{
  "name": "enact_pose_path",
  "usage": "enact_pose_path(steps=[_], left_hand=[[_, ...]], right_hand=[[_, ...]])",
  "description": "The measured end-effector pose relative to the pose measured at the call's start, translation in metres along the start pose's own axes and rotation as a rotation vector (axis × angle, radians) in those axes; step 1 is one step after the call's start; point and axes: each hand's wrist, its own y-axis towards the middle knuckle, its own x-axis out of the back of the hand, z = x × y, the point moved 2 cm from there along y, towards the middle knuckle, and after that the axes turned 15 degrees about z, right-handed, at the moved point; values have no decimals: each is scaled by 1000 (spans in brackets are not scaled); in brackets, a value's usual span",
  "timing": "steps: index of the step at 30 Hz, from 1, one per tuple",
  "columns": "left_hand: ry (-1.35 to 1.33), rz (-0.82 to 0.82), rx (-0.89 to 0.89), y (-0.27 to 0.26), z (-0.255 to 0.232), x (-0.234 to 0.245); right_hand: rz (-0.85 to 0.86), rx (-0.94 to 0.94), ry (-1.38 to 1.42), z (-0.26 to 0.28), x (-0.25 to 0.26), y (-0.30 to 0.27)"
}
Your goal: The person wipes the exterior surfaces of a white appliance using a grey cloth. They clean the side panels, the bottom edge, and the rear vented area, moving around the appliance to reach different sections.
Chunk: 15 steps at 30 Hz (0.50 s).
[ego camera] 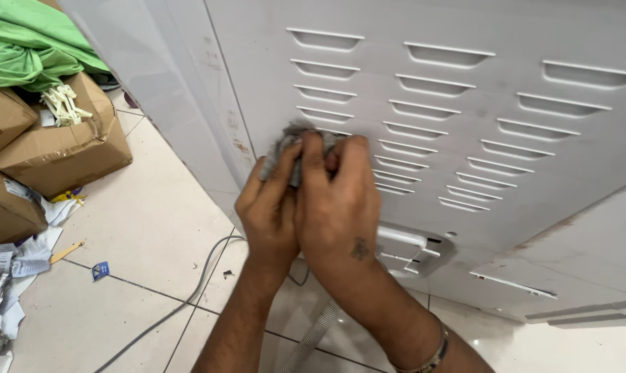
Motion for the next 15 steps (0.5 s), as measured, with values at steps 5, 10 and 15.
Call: enact_pose_path(steps=[5, 10, 15], left_hand=[[-93, 30, 51, 4, -11, -5], [-151, 132, 40, -4, -20, -28], [103, 42, -51, -11, -13, -27]], right_hand=[[6, 21, -27, -3, 18, -7], [-27, -51, -77, -19, 33, -26], [-32, -27, 36, -18, 13, -30]])
